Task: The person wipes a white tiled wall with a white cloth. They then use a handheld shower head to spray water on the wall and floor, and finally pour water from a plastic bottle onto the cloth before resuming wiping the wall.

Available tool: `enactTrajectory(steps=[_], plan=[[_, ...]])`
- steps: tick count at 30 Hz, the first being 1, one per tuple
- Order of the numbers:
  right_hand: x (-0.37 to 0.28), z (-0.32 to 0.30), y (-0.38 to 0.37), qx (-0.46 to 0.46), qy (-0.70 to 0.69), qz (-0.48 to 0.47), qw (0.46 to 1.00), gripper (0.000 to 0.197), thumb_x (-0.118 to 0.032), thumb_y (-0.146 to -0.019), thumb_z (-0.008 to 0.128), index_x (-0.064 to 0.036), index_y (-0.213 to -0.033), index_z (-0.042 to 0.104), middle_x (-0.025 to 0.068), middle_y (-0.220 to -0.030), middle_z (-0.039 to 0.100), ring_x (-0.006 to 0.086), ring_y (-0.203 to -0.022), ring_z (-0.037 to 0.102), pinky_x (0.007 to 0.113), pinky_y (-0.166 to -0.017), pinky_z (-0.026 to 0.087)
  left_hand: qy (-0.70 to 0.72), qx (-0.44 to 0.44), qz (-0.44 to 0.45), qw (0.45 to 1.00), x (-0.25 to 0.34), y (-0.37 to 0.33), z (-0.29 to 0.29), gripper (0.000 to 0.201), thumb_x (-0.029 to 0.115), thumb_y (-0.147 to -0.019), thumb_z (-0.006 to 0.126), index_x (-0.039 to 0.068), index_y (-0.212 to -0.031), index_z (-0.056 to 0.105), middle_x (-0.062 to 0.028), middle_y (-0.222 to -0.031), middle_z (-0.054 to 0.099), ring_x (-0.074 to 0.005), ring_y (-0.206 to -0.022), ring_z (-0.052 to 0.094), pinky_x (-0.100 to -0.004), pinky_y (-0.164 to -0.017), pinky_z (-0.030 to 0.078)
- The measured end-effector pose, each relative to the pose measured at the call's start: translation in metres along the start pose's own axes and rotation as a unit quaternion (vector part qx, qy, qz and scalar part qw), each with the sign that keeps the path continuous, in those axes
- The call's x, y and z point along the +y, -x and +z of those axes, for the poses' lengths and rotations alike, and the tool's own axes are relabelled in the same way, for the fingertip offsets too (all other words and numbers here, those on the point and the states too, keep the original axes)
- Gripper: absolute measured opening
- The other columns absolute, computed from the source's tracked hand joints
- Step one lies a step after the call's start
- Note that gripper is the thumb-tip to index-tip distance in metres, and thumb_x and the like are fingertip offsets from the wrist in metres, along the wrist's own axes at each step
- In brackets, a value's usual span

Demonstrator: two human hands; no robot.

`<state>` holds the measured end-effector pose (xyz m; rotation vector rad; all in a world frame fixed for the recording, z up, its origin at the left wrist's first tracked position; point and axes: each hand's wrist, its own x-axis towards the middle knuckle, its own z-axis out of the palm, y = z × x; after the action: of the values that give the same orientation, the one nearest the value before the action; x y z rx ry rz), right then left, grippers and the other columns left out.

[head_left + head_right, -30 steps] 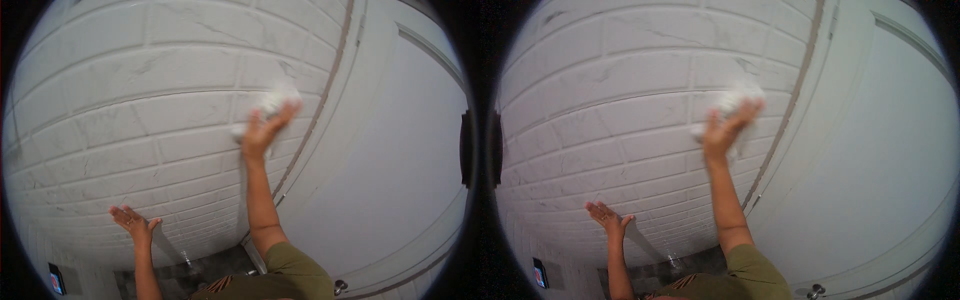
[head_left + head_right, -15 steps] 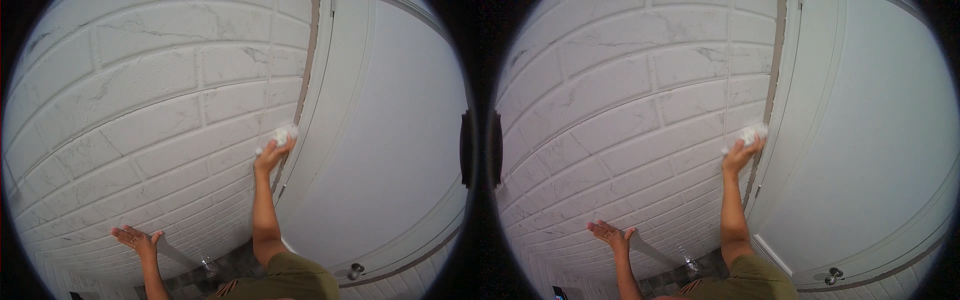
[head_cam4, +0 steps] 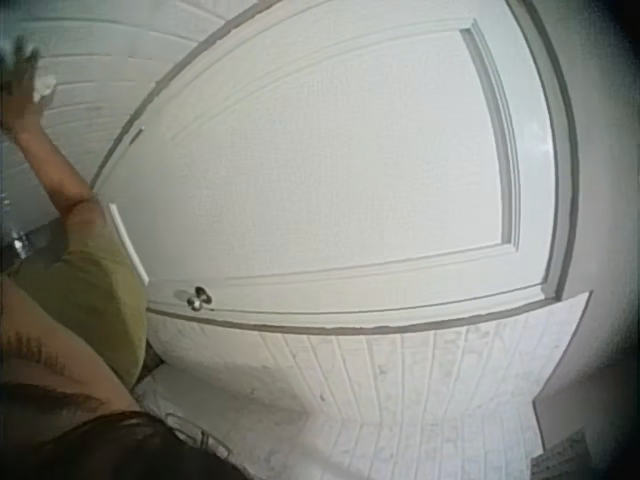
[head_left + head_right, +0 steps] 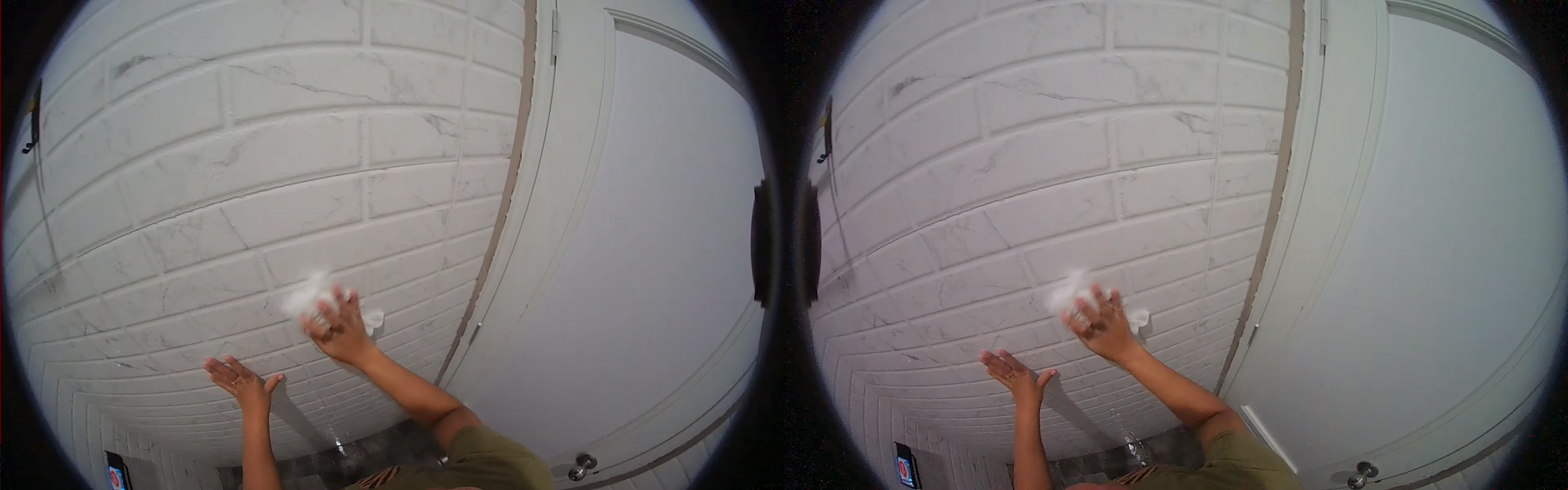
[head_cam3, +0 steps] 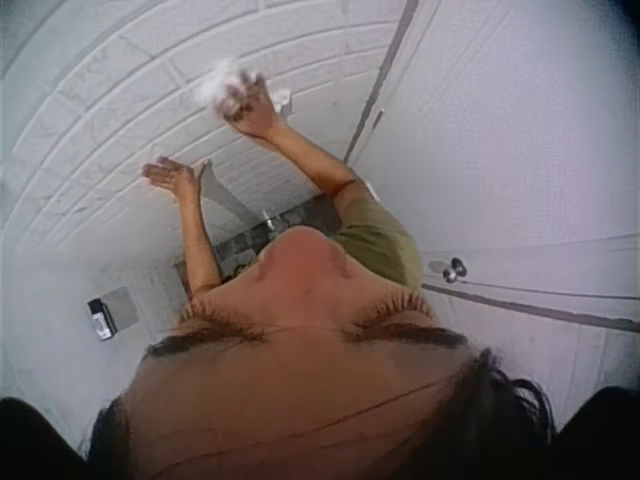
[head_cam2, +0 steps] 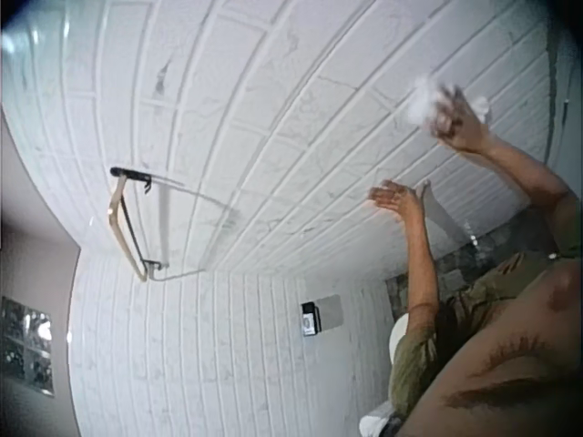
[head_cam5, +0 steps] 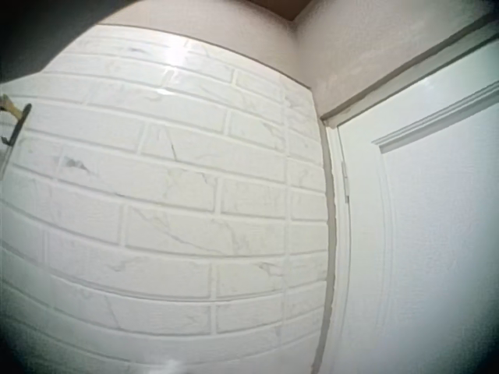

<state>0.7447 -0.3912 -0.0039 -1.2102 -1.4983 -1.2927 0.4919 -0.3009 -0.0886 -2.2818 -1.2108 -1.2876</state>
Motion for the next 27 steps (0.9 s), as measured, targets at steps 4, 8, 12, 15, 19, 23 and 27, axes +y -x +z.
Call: enactTrajectory(steps=[4, 8, 12, 15, 19, 23, 27], plan=[[0.036, -0.017, -0.018, -0.095, -0.017, -0.105, 0.990, 0.049, -0.037, -0.086, 0.063, -0.0416, -0.132, 0.047, -0.0026, -0.158, 0.023, 0.0267, -0.146, 0.025, 0.067, -0.112, 0.010, -0.014, -0.004, -0.005, 1.000, -0.005, 0.007, 0.003, 0.155, 0.062, -0.046, 0.080, 0.014, -0.149, -0.025, -0.0260, -0.152, -0.030, -0.0449, -0.143, -0.023, -0.0677, -0.110, -0.003], [0.133, -0.063, -0.101, 0.066, 0.028, 0.001, 0.997, 0.058, -0.036, -0.089, 0.060, -0.0316, -0.142, 0.035, 0.0187, -0.156, 0.023, 0.0419, -0.143, 0.025, 0.068, -0.111, 0.012, -0.014, 0.000, -0.005, 1.000, -0.008, 0.011, 0.007, 0.157, 0.064, -0.044, 0.080, 0.013, -0.149, -0.026, -0.0267, -0.152, -0.029, -0.0462, -0.142, -0.024, -0.0690, -0.109, -0.003], [0.229, -0.108, -0.175, 0.234, 0.091, 0.257, 0.933, 0.057, -0.021, -0.095, 0.053, -0.0058, -0.145, 0.027, 0.0243, -0.153, 0.021, 0.0416, -0.144, 0.015, 0.052, -0.116, 0.019, -0.007, 0.004, -0.008, 1.000, -0.005, 0.010, 0.009, 0.158, 0.065, -0.042, 0.079, 0.014, -0.149, -0.026, -0.0261, -0.152, -0.029, -0.0464, -0.141, -0.024, -0.0692, -0.109, -0.004], [0.240, -0.115, -0.211, 0.287, 0.143, 0.381, 0.868, 0.059, -0.021, -0.096, 0.053, -0.0037, -0.146, 0.025, 0.0262, -0.152, 0.020, 0.0408, -0.144, 0.015, 0.048, -0.116, 0.022, -0.001, 0.007, -0.005, 1.000, 0.000, 0.009, 0.012, 0.158, 0.065, -0.041, 0.078, 0.014, -0.149, -0.026, -0.0258, -0.152, -0.029, -0.0458, -0.142, -0.024, -0.0692, -0.109, -0.004], [0.130, -0.060, -0.243, 0.201, 0.116, 0.188, 0.954, 0.063, -0.022, -0.095, 0.056, -0.0090, -0.149, 0.025, 0.0235, -0.156, 0.012, 0.0401, -0.145, 0.017, 0.047, -0.116, 0.023, -0.005, 0.014, -0.013, 1.000, -0.010, 0.012, 0.011, 0.156, 0.066, -0.043, 0.078, 0.015, -0.150, -0.023, -0.0256, -0.153, -0.028, -0.0456, -0.142, -0.022, -0.0691, -0.109, -0.003], [0.031, -0.027, -0.233, 0.013, -0.028, -0.102, 0.994, 0.053, -0.027, -0.091, 0.059, -0.0343, -0.141, 0.043, 0.0136, -0.155, 0.029, 0.0392, -0.142, 0.028, 0.058, -0.115, 0.020, -0.001, 0.009, -0.009, 1.000, -0.008, 0.012, 0.014, 0.154, 0.065, -0.044, 0.079, 0.017, -0.151, -0.021, -0.0245, -0.154, -0.026, -0.0462, -0.143, -0.019, -0.0686, -0.110, -0.001], [0.061, -0.036, -0.255, -0.005, -0.007, -0.204, 0.979, 0.054, -0.030, -0.090, 0.060, -0.0321, -0.140, 0.043, 0.0112, -0.156, 0.029, 0.0326, -0.145, 0.026, 0.058, -0.115, 0.019, -0.006, 0.020, -0.004, 1.000, -0.015, 0.017, 0.016, 0.153, 0.064, -0.044, 0.079, 0.017, -0.152, -0.020, -0.0231, -0.155, -0.025, -0.0462, -0.143, -0.019, -0.0682, -0.110, -0.001]])
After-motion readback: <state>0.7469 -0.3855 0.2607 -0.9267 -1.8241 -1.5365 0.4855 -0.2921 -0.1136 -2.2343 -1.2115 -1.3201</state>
